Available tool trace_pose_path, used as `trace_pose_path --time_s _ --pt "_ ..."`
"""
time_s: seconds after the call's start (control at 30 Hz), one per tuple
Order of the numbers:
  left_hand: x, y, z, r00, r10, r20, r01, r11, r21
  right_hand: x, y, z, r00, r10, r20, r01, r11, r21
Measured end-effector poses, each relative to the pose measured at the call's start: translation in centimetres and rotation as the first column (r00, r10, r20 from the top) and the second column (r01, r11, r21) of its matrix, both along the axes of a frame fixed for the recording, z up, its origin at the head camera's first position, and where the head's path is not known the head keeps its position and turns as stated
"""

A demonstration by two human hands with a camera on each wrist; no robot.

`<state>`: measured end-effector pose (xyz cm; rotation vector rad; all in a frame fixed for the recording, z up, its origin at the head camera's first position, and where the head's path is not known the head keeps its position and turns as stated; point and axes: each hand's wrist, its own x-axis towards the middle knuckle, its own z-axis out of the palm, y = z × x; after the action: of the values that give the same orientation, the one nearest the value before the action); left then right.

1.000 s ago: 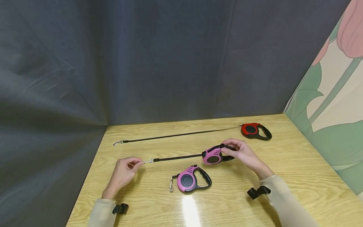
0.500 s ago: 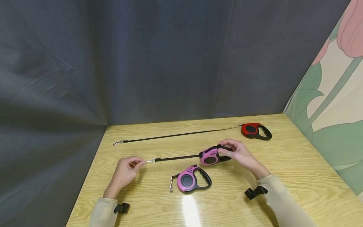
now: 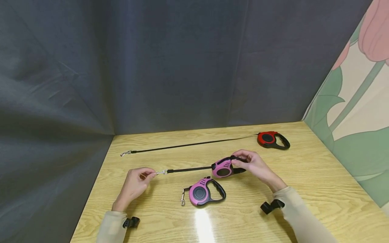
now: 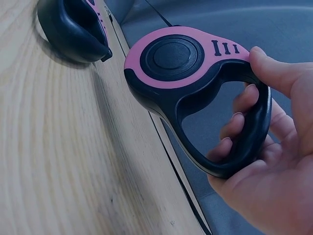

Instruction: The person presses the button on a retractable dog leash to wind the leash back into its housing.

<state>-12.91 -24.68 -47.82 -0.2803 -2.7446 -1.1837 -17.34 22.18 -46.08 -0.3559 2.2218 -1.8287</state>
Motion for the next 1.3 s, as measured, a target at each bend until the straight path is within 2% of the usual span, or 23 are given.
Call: trace_pose_path --time_s 0.63,1.3 --pt "-0.2 0.8 0.1 1.0 -0.027 0.008 0.027 1.0 0.014 0.1 -1.1 -0.6 1.0 -0.001 0.016 0.001 1.0 -0.013" --pt "-0.5 1.7 -0.2 0.998 -0.06 0.026 0.059 0.998 0.021 -0.1 -2.5 -1.5 1.0 0.007 -0.011 -0.007 0.999 -0.034"
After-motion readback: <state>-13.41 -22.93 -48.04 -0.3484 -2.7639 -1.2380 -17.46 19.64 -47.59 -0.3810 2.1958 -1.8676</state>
